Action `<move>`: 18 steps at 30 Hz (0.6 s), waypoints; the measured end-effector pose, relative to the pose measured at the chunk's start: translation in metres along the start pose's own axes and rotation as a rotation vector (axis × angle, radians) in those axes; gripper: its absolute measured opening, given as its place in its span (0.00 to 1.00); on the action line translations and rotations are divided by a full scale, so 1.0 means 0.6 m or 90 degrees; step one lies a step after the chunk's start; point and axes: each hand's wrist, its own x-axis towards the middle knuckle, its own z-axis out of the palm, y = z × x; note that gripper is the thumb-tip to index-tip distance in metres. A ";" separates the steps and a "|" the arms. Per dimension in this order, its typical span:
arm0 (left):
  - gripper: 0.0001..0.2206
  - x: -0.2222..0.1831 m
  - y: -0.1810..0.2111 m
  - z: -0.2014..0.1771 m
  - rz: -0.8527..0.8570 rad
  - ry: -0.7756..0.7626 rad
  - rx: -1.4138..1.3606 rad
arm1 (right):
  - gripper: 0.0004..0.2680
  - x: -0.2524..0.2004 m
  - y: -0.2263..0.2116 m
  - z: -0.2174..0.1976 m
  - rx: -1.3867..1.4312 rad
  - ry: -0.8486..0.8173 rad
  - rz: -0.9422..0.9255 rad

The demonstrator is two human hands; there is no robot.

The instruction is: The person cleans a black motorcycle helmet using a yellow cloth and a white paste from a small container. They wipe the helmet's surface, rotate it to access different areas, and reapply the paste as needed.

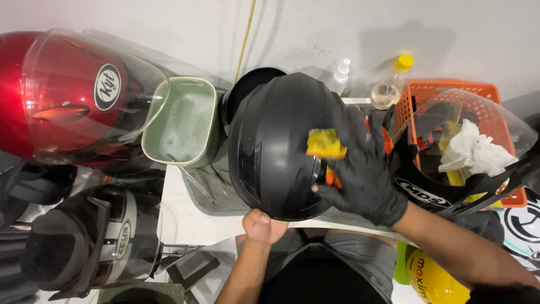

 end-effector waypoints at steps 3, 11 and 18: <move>0.40 -0.007 0.000 -0.020 0.001 -0.003 -0.013 | 0.12 0.003 -0.020 0.012 0.021 0.002 0.015; 0.39 0.035 0.005 0.077 0.028 0.010 -0.018 | 0.26 0.035 0.076 0.057 0.210 0.266 0.107; 0.42 0.001 0.001 0.010 0.018 0.060 -0.021 | 0.23 -0.015 0.006 0.121 0.189 0.280 0.013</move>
